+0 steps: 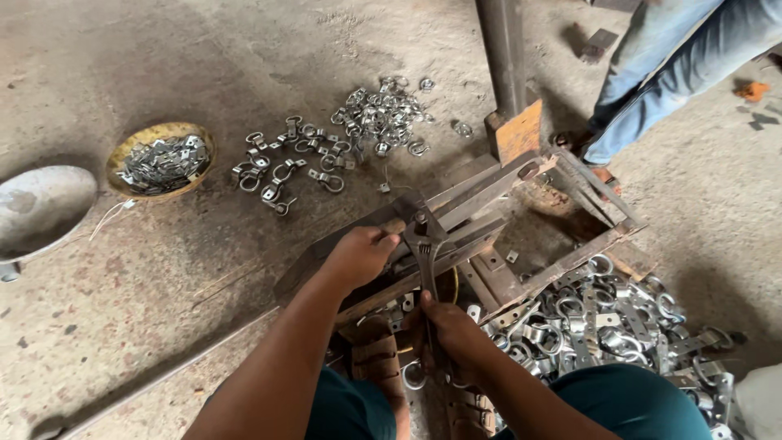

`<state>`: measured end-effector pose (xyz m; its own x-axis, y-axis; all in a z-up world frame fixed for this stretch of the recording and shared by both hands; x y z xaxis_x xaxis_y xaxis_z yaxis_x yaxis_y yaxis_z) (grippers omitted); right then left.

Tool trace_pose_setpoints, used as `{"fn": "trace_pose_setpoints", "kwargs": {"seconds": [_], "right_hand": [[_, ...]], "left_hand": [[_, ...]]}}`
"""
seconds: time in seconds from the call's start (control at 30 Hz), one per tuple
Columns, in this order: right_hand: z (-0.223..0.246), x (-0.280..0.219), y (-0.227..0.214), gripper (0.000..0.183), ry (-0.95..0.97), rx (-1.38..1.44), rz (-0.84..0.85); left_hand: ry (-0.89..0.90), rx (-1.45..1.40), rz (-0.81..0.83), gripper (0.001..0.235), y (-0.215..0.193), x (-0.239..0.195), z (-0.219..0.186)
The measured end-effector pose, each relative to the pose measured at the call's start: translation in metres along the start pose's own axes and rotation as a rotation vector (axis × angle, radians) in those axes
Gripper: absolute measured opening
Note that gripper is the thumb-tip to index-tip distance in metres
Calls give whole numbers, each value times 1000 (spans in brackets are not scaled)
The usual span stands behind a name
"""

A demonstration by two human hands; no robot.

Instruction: The person places metal strips into a manual bending machine, presses a lever to bend them, and uses an adjustable wrench to tighten a bolt on the machine.

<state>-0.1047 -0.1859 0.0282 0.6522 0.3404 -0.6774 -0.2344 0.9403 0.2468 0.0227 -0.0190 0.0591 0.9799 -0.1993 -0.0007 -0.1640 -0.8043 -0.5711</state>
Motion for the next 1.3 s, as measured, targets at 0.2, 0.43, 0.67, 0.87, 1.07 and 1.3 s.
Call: {"fn": "trace_pose_setpoints", "kwargs": {"seconds": [0.2,0.43,0.67,0.87,1.07,1.3], "right_hand": [[9,-3,-19,54,-23,-11,-93],[28,-13,-17,48,-67,-23,10],[23,-12,-27,49,32,89,67],[38,-16,-45,59,-60,-78,181],[25,-12,-15,53,62,98,12],[27,-6,-35,52,8,-4,167]], "left_hand": [[22,-211,-47,35,5,3,-23],[16,-152,-38,28,2,10,-24],[14,-212,-53,27,6,8,-23],[-44,-265,-62,28,15,7,-22],[-104,-296,-75,26,7,9,-21],[-134,-367,-75,27,16,5,-25]]}}
Point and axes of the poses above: each hand's wrist, its own x-axis towards the middle knuckle, its own y-axis out of the palm, z = x × y, the point moved 7 cm from there along x, towards the middle knuckle, and after that the axes turned 7 degrees about y, right-handed, at the moved point
